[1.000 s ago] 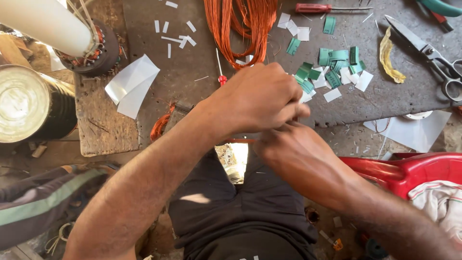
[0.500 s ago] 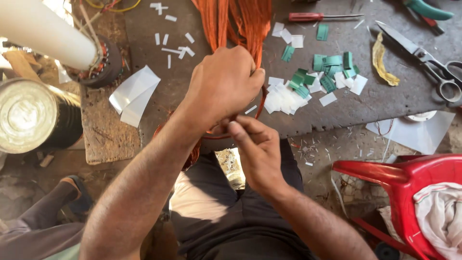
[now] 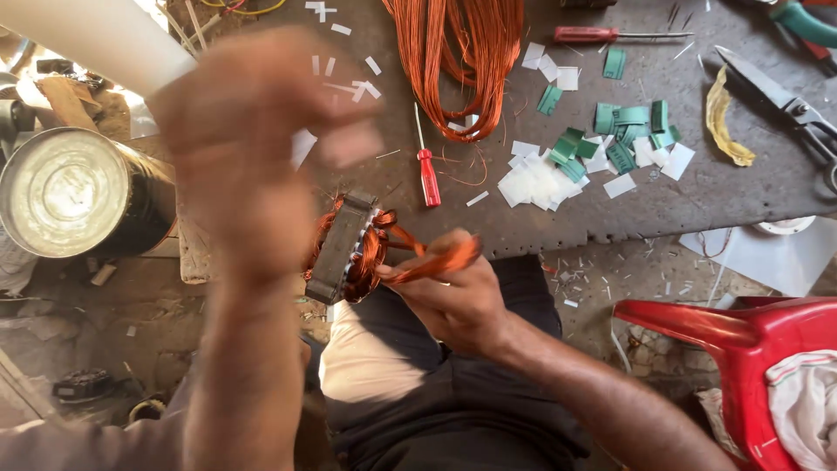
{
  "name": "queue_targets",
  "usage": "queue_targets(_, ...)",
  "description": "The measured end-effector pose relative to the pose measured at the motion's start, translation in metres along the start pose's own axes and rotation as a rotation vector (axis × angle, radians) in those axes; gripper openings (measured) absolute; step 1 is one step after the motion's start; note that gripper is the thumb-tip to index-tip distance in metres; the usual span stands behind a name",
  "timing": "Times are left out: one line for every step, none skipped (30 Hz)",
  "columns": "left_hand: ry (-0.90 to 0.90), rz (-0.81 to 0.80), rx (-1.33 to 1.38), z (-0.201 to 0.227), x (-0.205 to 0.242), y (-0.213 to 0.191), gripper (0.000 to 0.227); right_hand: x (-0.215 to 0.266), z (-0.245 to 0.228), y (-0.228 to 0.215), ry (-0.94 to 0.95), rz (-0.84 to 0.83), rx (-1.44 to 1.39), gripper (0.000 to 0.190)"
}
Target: The person sits at a workbench and hand-winds enameled copper wire into the slots of a motor stator lamination stack, pulling loops of wire taut and pressing the coils into place around the core, repeatedly feeding the wire around the stator to build up the windings.
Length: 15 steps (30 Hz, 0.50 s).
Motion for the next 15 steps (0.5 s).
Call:
queue_targets(-0.001, -0.002, -0.003, -0.003, 0.006, -0.023, 0.036, 0.004, 0.007, 0.003, 0.002, 0.002, -0.003, 0.032)
queue_targets(-0.177, 0.117, 0.122, -0.021, 0.013, -0.054, 0.032, 0.009, 0.006, 0.01, -0.107, -0.04, 0.085, 0.037)
queue_targets(-0.353, 0.235, 0.246, -0.04, 0.022, -0.084, 0.028, 0.016, 0.005, 0.018, -0.216, -0.082, 0.174, 0.042)
queue_targets(-0.356, 0.234, 0.244, -0.062, 0.038, -0.106, 0.028, 0.012, 0.004, 0.021, -0.213, -0.082, 0.172, 0.042)
queue_targets(-0.498, 0.161, 0.074, -0.096, 0.059, -0.123, 0.033, 0.008, 0.003, 0.027, -0.215, -0.11, 0.217, 0.036)
queue_targets(-0.64, 0.085, -0.095, -0.13, 0.085, -0.144, 0.039, 0.007, 0.002, 0.034, -0.215, -0.144, 0.259, 0.031)
queue_targets(-0.647, 0.089, -0.098, -0.129, 0.087, -0.143, 0.039, 0.005, 0.0, 0.036, -0.211, -0.149, 0.255, 0.031)
queue_targets(-0.698, -0.092, -0.246, -0.135, 0.094, -0.131, 0.012, 0.003, -0.002, 0.039, -0.218, -0.159, 0.309, 0.029)
queue_targets(-0.743, -0.276, -0.395, -0.14, 0.102, -0.121, 0.015, 0.001, -0.005, 0.042, -0.225, -0.17, 0.363, 0.026)
queue_targets(-0.746, -0.27, -0.39, -0.14, 0.095, -0.118, 0.015, 0.001, -0.005, 0.044, -0.226, -0.178, 0.363, 0.026)
queue_targets(-0.79, -0.456, -0.525, -0.146, 0.097, -0.109, 0.014, 0.0, -0.006, 0.046, -0.222, -0.198, 0.377, 0.026)
queue_targets(-0.824, -0.643, -0.662, -0.15, 0.1, -0.103, 0.012, -0.001, -0.006, 0.049, -0.22, -0.214, 0.389, 0.025)
queue_targets(-0.825, -0.637, -0.66, -0.153, 0.096, -0.101, 0.012, -0.002, -0.007, 0.05, -0.225, -0.219, 0.387, 0.025)
queue_targets(-0.867, -0.734, -0.572, -0.156, 0.1, -0.091, 0.011, -0.002, -0.006, 0.052, -0.214, -0.239, 0.407, 0.026)
queue_targets(-0.907, -0.83, -0.483, -0.158, 0.104, -0.08, 0.013, -0.002, -0.004, 0.053, -0.203, -0.259, 0.427, 0.027)
Point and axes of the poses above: each hand's wrist, its own x-axis away from the middle knuckle, its own y-axis out of the palm, z = x × y, the point moved 9 cm from there along -x, towards the middle knuckle, and after that the axes turned 10 degrees about z, right-handed, at the moved point
